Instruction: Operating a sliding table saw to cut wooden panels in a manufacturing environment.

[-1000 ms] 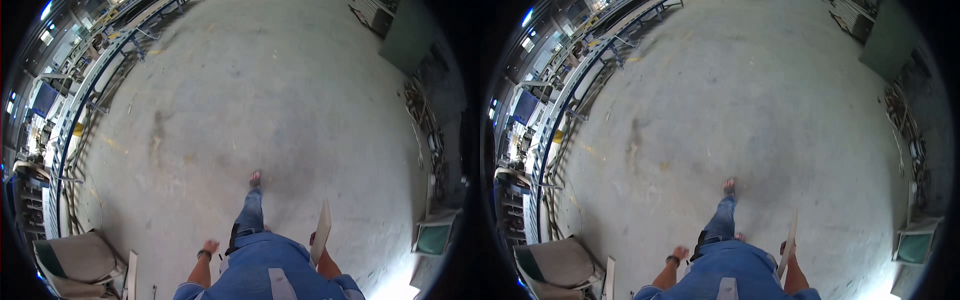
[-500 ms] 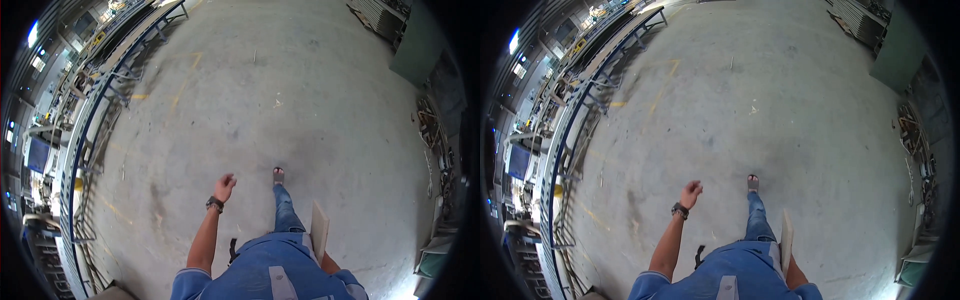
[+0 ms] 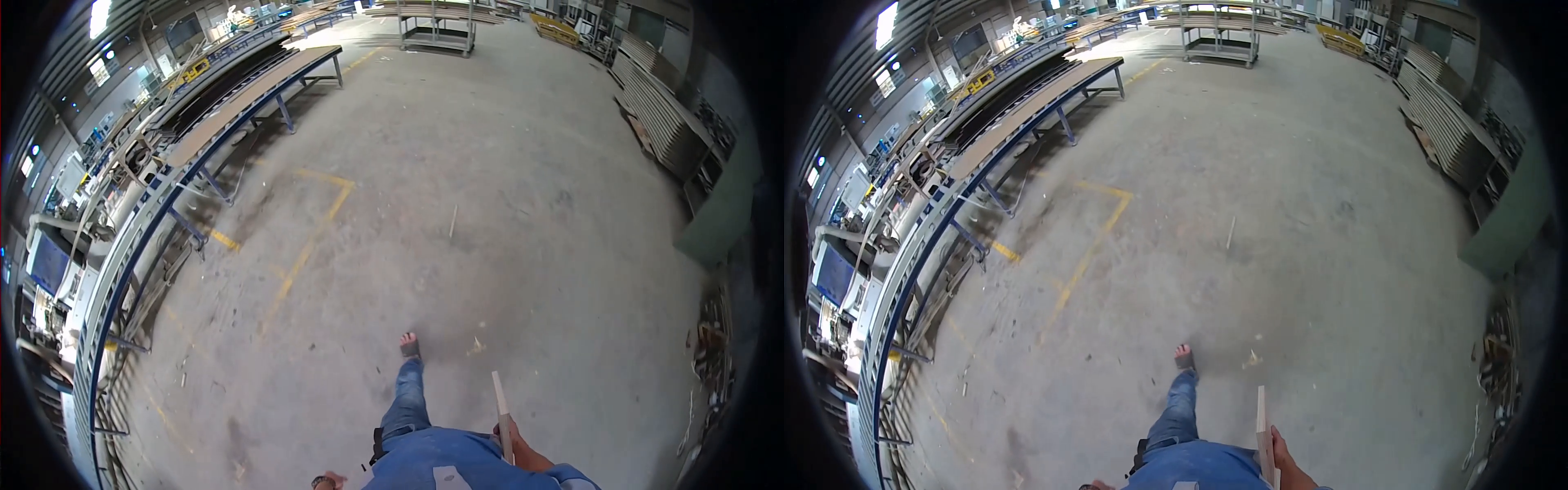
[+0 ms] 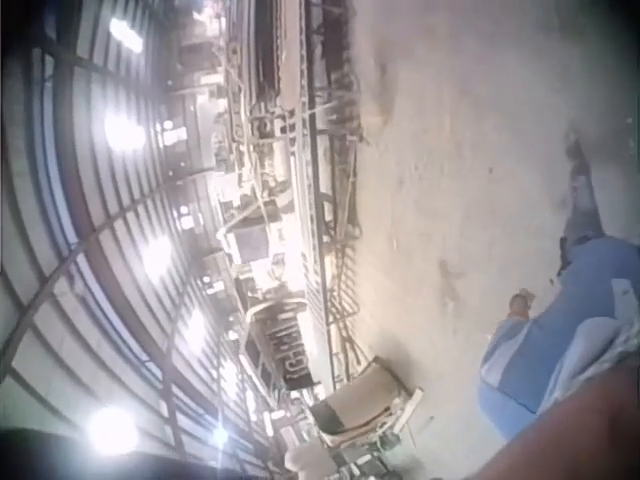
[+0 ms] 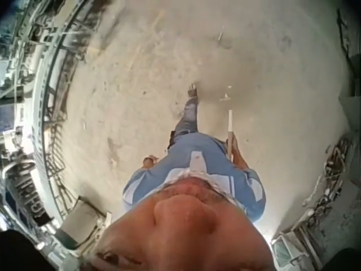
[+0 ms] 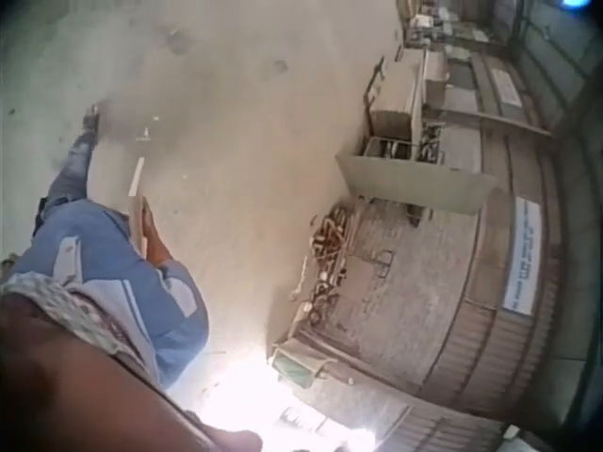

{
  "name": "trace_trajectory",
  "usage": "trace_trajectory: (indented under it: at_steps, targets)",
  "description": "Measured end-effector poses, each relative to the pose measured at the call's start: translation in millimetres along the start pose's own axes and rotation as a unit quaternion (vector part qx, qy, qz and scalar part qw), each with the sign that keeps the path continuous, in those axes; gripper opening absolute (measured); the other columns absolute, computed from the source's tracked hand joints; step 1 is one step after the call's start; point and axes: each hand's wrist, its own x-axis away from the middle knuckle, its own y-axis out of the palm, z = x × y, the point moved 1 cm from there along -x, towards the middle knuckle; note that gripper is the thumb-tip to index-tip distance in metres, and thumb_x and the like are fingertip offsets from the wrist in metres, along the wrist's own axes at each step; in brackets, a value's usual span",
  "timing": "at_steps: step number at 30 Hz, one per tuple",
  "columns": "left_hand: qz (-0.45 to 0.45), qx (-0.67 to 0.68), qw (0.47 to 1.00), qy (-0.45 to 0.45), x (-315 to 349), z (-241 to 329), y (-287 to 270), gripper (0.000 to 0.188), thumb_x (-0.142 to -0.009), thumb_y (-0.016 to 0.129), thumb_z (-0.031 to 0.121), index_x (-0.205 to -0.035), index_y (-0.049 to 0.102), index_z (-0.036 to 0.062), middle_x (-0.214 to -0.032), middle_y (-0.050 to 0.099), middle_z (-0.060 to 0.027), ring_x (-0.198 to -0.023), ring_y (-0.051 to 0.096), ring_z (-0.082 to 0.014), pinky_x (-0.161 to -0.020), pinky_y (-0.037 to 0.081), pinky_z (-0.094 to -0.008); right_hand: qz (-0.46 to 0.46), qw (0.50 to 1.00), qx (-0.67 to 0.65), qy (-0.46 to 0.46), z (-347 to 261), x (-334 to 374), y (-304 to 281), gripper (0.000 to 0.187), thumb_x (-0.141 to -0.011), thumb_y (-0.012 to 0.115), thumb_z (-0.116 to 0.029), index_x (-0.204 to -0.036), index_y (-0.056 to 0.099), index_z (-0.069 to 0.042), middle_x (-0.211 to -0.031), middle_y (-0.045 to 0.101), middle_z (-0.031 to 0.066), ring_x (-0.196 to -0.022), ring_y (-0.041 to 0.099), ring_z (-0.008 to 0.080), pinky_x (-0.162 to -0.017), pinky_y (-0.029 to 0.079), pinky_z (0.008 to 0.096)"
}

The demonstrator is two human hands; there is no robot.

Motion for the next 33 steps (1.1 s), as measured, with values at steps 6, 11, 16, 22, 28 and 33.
trace_trajectory:
  at_steps: [6, 11, 16, 22, 28, 33]
  targets:
    - [0.067, 0.116, 0.989, 0.060, -76, 165, -270, 0.036, -0.084, 0.052, 0.031, -0.107, 0.065, 0.0065, -0.101, 0.065, -0.0155, -0.091, 0.064, -0.0299, -0.082, 0.049, -0.0415, 0.032, 0.986, -0.161, 0.030, -232, -113, 51, 0.050, -0.088, 0.041, -0.061, -0.075, 0.058, -0.016, -0.062, 0.057, 0.0034, -0.058, 0.057, 0.0174, -0.055, 0.050, 0.0329]
    - [0.350, 0.247, 0.819, 0.382, -58, 462, -640, 0.043, -0.085, 0.058, 0.036, -0.110, 0.061, 0.0011, -0.095, 0.066, -0.0166, -0.090, 0.063, -0.0297, -0.083, 0.049, -0.0384, -0.056, 0.967, -0.244, 0.038, -335, -287, 115, 0.050, -0.088, 0.042, -0.060, -0.076, 0.059, -0.015, -0.063, 0.057, 0.0040, -0.057, 0.057, 0.0180, -0.054, 0.050, 0.0334]
    - [0.255, 0.404, 0.715, 0.510, -10, 673, -854, 0.036, -0.091, 0.056, 0.027, -0.112, 0.059, -0.0015, -0.085, 0.067, -0.0107, -0.075, 0.062, -0.0143, -0.070, 0.050, -0.0280, -0.110, 0.944, -0.308, 0.045, -451, -454, 106, 0.050, -0.088, 0.042, -0.060, -0.077, 0.060, -0.015, -0.064, 0.058, 0.0045, -0.056, 0.057, 0.0186, -0.052, 0.050, 0.0339]
    - [0.265, 0.157, 0.875, 0.373, -141, 666, -925, 0.040, -0.090, 0.049, 0.041, -0.101, 0.064, 0.0062, -0.090, 0.066, -0.0179, -0.084, 0.062, -0.0324, -0.077, 0.048, -0.0397, -0.177, 0.909, -0.372, 0.065, -659, -606, 96, 0.050, -0.088, 0.042, -0.060, -0.077, 0.062, -0.015, -0.065, 0.059, 0.0051, -0.056, 0.057, 0.0192, -0.050, 0.050, 0.0345]
    - [0.095, 0.003, 0.993, 0.066, -225, 610, -993, 0.018, -0.081, 0.057, 0.025, -0.076, 0.065, 0.0092, -0.073, 0.064, -0.0108, -0.068, 0.062, -0.0222, -0.065, 0.050, -0.0428, 0.040, 0.994, -0.101, -0.021, -1003, -650, 260, 0.043, -0.087, 0.049, -0.041, -0.069, 0.060, -0.003, -0.054, 0.055, 0.0122, -0.043, 0.053, 0.0236, -0.038, 0.043, 0.0338]
    - [0.063, 0.261, 0.960, 0.083, -287, 732, -1229, 0.021, -0.078, 0.056, 0.024, -0.078, 0.066, 0.0051, -0.073, 0.063, -0.0166, -0.069, 0.062, -0.0266, -0.070, 0.050, -0.0403, -0.019, 0.999, -0.032, -0.013, -1249, -756, 336, 0.046, -0.086, 0.048, -0.047, -0.067, 0.059, -0.006, -0.054, 0.055, 0.0103, -0.044, 0.053, 0.0225, -0.039, 0.043, 0.0332]
